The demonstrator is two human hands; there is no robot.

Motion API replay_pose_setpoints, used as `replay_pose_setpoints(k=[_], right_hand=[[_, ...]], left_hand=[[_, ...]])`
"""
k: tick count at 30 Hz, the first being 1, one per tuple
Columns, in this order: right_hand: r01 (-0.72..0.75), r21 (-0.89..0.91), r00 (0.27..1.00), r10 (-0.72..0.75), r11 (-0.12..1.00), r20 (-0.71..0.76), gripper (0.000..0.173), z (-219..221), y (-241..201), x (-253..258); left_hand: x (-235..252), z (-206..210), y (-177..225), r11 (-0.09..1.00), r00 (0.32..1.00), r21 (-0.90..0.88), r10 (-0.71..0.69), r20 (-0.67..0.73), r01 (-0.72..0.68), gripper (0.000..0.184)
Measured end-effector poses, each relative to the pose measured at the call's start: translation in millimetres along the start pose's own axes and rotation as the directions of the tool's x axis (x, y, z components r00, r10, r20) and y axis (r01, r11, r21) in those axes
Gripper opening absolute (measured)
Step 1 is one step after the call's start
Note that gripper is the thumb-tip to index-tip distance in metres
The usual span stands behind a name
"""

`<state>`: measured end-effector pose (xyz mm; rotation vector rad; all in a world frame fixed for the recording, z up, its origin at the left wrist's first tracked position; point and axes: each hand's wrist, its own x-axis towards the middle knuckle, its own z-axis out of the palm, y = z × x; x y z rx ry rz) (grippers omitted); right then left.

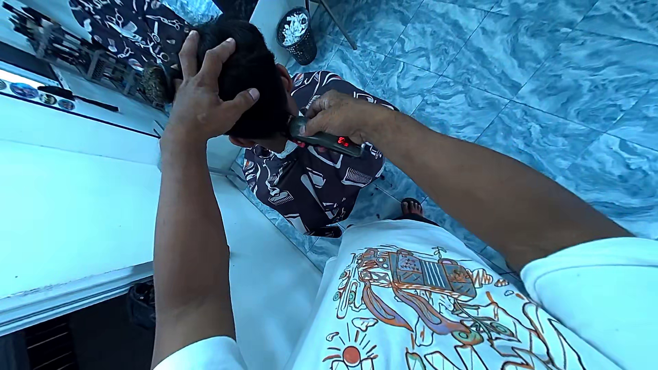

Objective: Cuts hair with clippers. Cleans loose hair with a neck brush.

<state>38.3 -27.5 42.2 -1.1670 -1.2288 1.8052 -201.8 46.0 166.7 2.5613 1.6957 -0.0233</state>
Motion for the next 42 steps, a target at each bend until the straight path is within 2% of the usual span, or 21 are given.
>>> replay_pose_setpoints(k=[2, 5, 8, 9, 12, 13, 16, 20, 22, 24, 27, 32, 35, 37, 39, 42], right_hand=[[-0.016, -0.008, 1.000, 0.016, 1.000, -0.013, 0.028, 1, -1, 0], [0.053, 0.117, 0.998, -0.057, 0.992, 0.035, 0.030, -2, -2, 0], [-0.006, -0.018, 1.000, 0.006, 1.000, -0.003, 0.028, 1, -2, 0], [-0.026, -0.013, 1.000, 0.026, 1.000, -0.017, 0.028, 0, -2, 0], [0.005, 0.165, 1.000, -0.009, 0.986, 0.023, 0.030, -7, -5, -2], [0.018, 0.172, 0.999, -0.024, 0.985, 0.033, 0.030, -9, -8, -3], [-0.009, -0.017, 1.000, 0.010, 1.000, 0.017, 0.026, -11, -9, 1], [0.065, 0.072, 0.992, -0.072, 0.995, 0.105, 0.031, -17, -16, 2], [0.067, -0.103, 0.992, -0.055, 0.992, 0.115, 0.031, -11, -16, -1], [-0.029, -0.218, 0.998, 0.042, 0.975, 0.056, 0.030, -2, -4, -3], [-0.124, -0.229, 0.992, 0.118, 0.966, -0.041, 0.030, 12, 11, -9], [-0.142, -0.115, 0.973, 0.117, 0.983, -0.201, 0.027, 34, 22, -19], [-0.138, -0.085, 0.946, 0.106, 0.987, -0.307, 0.028, 51, 25, -25], [-0.126, -0.067, 0.922, 0.092, 0.990, -0.377, 0.028, 62, 27, -28], [-0.129, -0.034, 0.894, 0.102, 0.991, -0.436, 0.027, 73, 27, -30], [-0.103, 0.049, 0.871, 0.114, 0.994, -0.479, 0.029, 87, 24, -31]], left_hand=[[0, 0, 1, 1.000, 1.000, -0.001, -0.003, -0.001, 0.003, 0.083], [1, 0, 2, 1.000, 1.000, 0.001, -0.003, 0.000, 0.003, 0.084], [0, -1, 2, 1.000, 1.000, 0.000, 0.001, 0.007, -0.001, 0.083], [0, -2, 2, 1.000, 1.000, -0.003, 0.001, 0.006, -0.001, 0.084], [2, 0, 0, 1.000, 1.000, -0.012, 0.002, 0.002, -0.002, 0.083], [2, 0, -1, 1.000, 1.000, -0.014, 0.003, 0.002, -0.003, 0.083], [2, 0, -2, 1.000, 1.000, -0.009, 0.008, 0.005, -0.008, 0.084], [3, -2, 0, 1.000, 1.000, -0.005, -0.013, 0.018, 0.013, 0.084], [3, -4, 1, 1.000, 0.999, 0.003, -0.029, 0.038, 0.028, 0.084], [6, -8, 2, 0.999, 0.997, 0.017, -0.033, 0.066, 0.032, 0.086], [11, -7, -3, 1.000, 0.996, 0.010, 0.009, 0.091, -0.010, 0.089], [2, -22, -1, 0.982, 0.976, -0.092, 0.177, 0.130, -0.166, 0.074], [-6, -28, -7, 0.960, 0.966, -0.134, 0.253, 0.055, -0.244, 0.060], [-8, -29, -11, 0.961, 0.960, -0.115, 0.261, 0.099, -0.249, 0.060], [-5, -28, -18, 0.941, 0.926, -0.081, 0.339, 0.170, -0.329, 0.064], [6, -22, -23, 0.895, 0.885, 0.006, 0.440, 0.151, -0.446, 0.076]])
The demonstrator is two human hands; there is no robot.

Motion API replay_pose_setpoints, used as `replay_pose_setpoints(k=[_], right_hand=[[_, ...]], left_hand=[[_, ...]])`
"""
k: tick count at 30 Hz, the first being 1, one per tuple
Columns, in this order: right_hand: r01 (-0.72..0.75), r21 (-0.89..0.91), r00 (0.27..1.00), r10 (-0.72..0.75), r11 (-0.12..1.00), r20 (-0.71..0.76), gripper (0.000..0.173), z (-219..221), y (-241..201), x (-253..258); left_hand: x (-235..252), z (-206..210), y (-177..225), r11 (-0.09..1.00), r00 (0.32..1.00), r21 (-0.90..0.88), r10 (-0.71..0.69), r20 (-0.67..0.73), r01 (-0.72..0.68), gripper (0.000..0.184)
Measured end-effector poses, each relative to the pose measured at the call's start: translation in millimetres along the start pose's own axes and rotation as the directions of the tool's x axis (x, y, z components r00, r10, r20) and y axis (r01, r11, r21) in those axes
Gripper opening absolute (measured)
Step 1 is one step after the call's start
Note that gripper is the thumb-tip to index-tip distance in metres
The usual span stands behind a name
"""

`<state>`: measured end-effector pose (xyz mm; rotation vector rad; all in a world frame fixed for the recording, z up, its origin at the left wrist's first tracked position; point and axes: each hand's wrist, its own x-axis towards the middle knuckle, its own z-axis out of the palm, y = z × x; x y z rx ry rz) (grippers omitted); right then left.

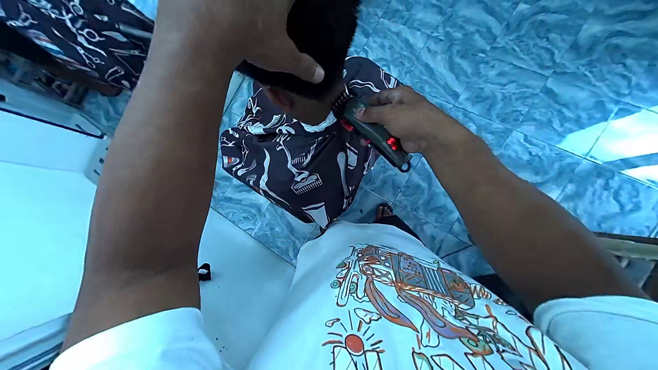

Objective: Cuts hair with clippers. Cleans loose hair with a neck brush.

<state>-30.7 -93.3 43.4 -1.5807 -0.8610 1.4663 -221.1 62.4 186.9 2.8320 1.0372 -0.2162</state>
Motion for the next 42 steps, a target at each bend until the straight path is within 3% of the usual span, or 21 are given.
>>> replay_pose_setpoints(k=[2, 7, 10, 12, 14, 17, 20, 24, 28, 32, 36, 40, 42], right_hand=[[0.001, 0.062, 1.000, -0.001, 0.998, -0.007, 0.029, 8, 2, -3], [0.001, 0.009, 0.999, -0.001, 1.000, -0.054, 0.027, 18, -4, -3], [0.075, 0.067, 0.996, -0.072, 0.995, -0.044, 0.028, 19, -5, -1], [0.038, 0.045, 0.998, -0.036, 0.998, -0.047, 0.028, 19, -6, 0], [0.035, 0.065, 0.998, -0.032, 0.997, -0.048, 0.028, 18, -6, 2], [0.108, 0.111, 0.994, -0.105, 0.988, -0.037, 0.031, 16, -3, 6], [0.032, 0.135, 0.999, -0.028, 0.990, -0.026, 0.033, 14, -5, 7], [0.099, 0.201, 0.994, -0.104, 0.975, 0.015, 0.033, 12, -3, 9], [0.027, 0.192, 0.999, -0.032, 0.981, 0.019, 0.035, 12, -3, 9], [0.110, 0.248, 0.990, -0.129, 0.963, 0.063, 0.034, 9, -5, 10], [-0.014, 0.225, 0.999, 0.004, 0.974, 0.045, 0.030, 9, -5, 10], [0.158, 0.276, 0.980, -0.185, 0.948, 0.077, 0.032, 7, -3, 14], [0.100, 0.212, 0.992, -0.114, 0.972, 0.056, 0.030, 7, -5, 13]], left_hand=[[6, 8, -3, 0.999, 1.000, 0.029, -0.019, -0.024, 0.019, 0.079], [17, 9, -4, 0.996, 0.995, 0.093, 0.009, -0.101, 0.001, 0.079], [23, 7, -6, 0.993, 0.997, 0.121, 0.012, -0.076, -0.003, 0.093], [31, 5, -8, 0.986, 0.996, 0.138, -0.089, -0.020, 0.091, 0.111], [37, 6, -9, 0.980, 0.990, 0.142, -0.139, -0.015, 0.140, 0.117], [42, 6, -10, 0.979, 0.989, 0.138, -0.147, -0.012, 0.147, 0.115], [45, 3, -10, 0.975, 0.987, 0.157, -0.159, 0.010, 0.156, 0.117], [48, 4, -9, 0.976, 0.989, 0.158, -0.151, -0.003, 0.150, 0.112], [50, 5, -13, 0.978, 0.990, 0.157, -0.138, -0.015, 0.138, 0.108], [48, 3, -8, 0.975, 0.988, 0.162, -0.151, -0.016, 0.151, 0.107], [45, 1, -3, 0.972, 0.987, 0.175, -0.158, -0.013, 0.157, 0.106], [46, 2, -3, 0.971, 0.986, 0.176, -0.164, -0.010, 0.164, 0.106], [46, 1, -3, 0.971, 0.987, 0.178, -0.162, -0.008, 0.161, 0.106]])
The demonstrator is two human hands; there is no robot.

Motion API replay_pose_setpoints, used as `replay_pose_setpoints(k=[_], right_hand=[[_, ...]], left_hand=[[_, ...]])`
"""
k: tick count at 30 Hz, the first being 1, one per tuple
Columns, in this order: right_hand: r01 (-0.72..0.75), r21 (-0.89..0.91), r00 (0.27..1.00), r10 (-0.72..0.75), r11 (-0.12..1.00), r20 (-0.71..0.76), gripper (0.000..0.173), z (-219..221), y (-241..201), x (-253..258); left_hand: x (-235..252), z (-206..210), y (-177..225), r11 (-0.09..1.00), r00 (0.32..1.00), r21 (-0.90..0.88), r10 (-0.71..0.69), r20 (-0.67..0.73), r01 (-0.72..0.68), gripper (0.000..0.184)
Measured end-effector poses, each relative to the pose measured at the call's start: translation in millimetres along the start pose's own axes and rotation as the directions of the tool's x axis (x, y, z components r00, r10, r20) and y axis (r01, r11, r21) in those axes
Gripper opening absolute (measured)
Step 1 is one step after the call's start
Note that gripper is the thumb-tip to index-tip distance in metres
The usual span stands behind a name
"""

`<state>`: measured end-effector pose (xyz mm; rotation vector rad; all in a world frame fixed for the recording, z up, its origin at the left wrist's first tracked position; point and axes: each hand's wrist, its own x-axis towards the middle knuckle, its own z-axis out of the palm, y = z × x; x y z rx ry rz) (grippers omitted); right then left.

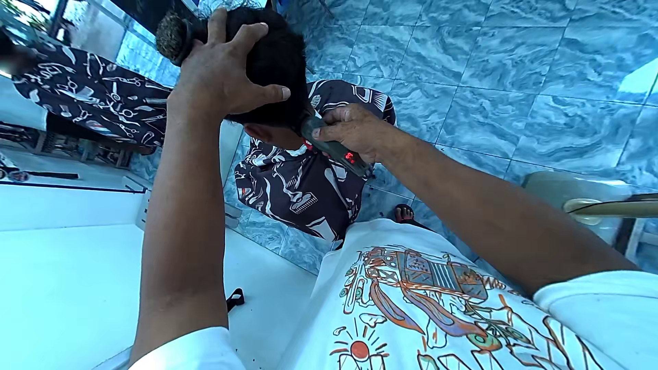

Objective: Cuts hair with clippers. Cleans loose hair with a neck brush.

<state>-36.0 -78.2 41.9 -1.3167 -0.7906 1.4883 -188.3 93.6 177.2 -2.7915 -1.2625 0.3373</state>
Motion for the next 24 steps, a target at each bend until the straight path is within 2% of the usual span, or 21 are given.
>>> replay_pose_setpoints(k=[2, 6, 10, 14, 18, 20, 22, 24], right_hand=[[-0.052, -0.011, 0.998, 0.052, 0.999, -0.034, 0.031, 0, 0, 1], [0.108, 0.078, 0.992, -0.112, 0.991, 0.049, 0.031, -4, -2, 2], [-0.066, -0.007, 0.997, 0.066, 0.998, -0.046, 0.029, -2, -5, 0], [0.065, 0.136, 0.994, -0.075, 0.989, 0.076, 0.032, -6, -5, 3], [-0.065, -0.017, 0.997, 0.065, 0.998, -0.042, 0.030, -2, -8, -1], [-0.025, 0.011, 0.999, 0.025, 1.000, -0.023, 0.031, -3, -8, 0], [0.070, 0.097, 0.995, -0.076, 0.993, 0.058, 0.031, -5, -10, 1], [0.050, 0.055, 0.997, -0.054, 0.997, 0.063, 0.030, -3, -12, -1]], left_hand=[[-1, 0, 0, 1.000, 1.000, -0.002, 0.001, 0.000, -0.001, 0.105], [2, 1, -3, 1.000, 1.000, -0.010, 0.023, -0.011, -0.023, 0.103], [1, 0, -1, 1.000, 1.000, -0.009, 0.004, -0.003, -0.004, 0.103], [2, 1, -1, 1.000, 1.000, -0.007, 0.012, -0.008, -0.012, 0.103], [2, 0, -1, 1.000, 1.000, -0.010, 0.008, -0.002, -0.008, 0.104], [2, 0, -1, 1.000, 1.000, -0.012, 0.008, 0.001, -0.008, 0.103], [2, 0, -1, 1.000, 1.000, -0.012, 0.014, 0.002, -0.013, 0.101], [1, -1, -1, 1.000, 1.000, -0.010, 0.018, 0.002, -0.018, 0.100]])
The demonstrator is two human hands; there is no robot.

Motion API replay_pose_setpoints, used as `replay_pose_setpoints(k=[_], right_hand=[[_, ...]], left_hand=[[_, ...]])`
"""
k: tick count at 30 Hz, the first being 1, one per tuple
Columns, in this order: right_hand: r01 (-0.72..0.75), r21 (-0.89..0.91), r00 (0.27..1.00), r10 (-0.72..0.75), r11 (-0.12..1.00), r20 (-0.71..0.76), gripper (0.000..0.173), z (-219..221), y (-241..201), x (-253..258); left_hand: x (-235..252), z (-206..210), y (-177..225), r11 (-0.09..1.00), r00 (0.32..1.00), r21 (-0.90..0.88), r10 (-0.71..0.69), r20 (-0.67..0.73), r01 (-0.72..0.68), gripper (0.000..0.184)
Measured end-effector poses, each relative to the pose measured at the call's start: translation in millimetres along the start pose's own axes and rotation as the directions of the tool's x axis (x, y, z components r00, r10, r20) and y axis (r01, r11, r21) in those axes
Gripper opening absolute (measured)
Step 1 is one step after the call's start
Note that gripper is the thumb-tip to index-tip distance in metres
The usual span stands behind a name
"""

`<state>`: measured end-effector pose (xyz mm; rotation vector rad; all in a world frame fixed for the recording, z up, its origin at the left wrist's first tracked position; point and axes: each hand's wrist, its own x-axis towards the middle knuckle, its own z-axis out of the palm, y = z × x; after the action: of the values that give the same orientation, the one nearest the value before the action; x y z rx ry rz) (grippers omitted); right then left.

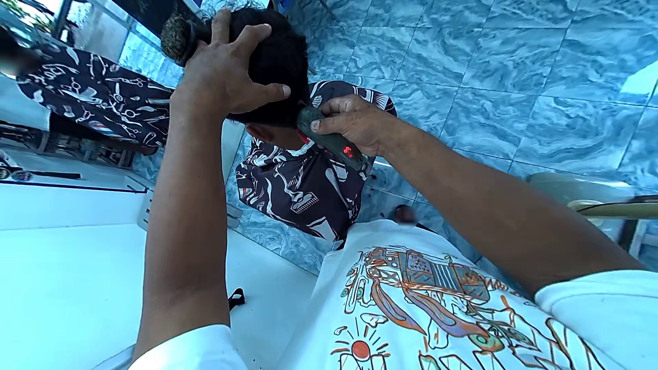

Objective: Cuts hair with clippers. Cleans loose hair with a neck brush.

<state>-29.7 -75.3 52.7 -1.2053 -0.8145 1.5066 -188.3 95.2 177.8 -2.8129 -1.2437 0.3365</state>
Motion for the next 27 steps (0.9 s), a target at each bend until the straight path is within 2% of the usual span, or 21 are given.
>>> replay_pose_setpoints(k=[3, 7, 11, 15, 19, 24, 27], right_hand=[[-0.119, -0.049, 0.989, 0.114, 0.992, -0.093, 0.028, 4, 0, -1], [0.024, 0.121, 1.000, -0.024, 0.992, -0.002, 0.030, 1, -4, -1], [-0.088, -0.052, 0.992, 0.083, 0.995, -0.095, 0.029, 6, -2, -3], [0.045, 0.104, 0.999, -0.044, 0.994, -0.016, 0.030, 6, -7, -4], [-0.031, -0.056, 0.997, 0.027, 0.998, -0.073, 0.026, 9, -7, -9], [0.064, 0.041, 0.997, -0.063, 0.997, -0.039, 0.030, 8, -13, -9], [-0.047, -0.099, 0.995, 0.038, 0.994, -0.092, 0.027, 9, -10, -11]], left_hand=[[-1, -1, 0, 1.000, 1.000, 0.001, -0.005, 0.004, 0.005, 0.101], [0, 0, 1, 1.000, 1.000, 0.004, -0.001, 0.003, 0.001, 0.098], [-2, -1, 2, 1.000, 1.000, -0.012, -0.013, 0.004, 0.013, 0.100], [-2, -2, 3, 1.000, 1.000, -0.011, -0.011, 0.006, 0.011, 0.095], [-2, -2, 3, 1.000, 1.000, -0.010, -0.009, 0.016, 0.010, 0.098], [0, 0, 1, 1.000, 1.000, -0.009, 0.006, 0.009, -0.006, 0.095], [-1, -2, 1, 1.000, 1.000, -0.025, 0.004, 0.020, -0.003, 0.096]])
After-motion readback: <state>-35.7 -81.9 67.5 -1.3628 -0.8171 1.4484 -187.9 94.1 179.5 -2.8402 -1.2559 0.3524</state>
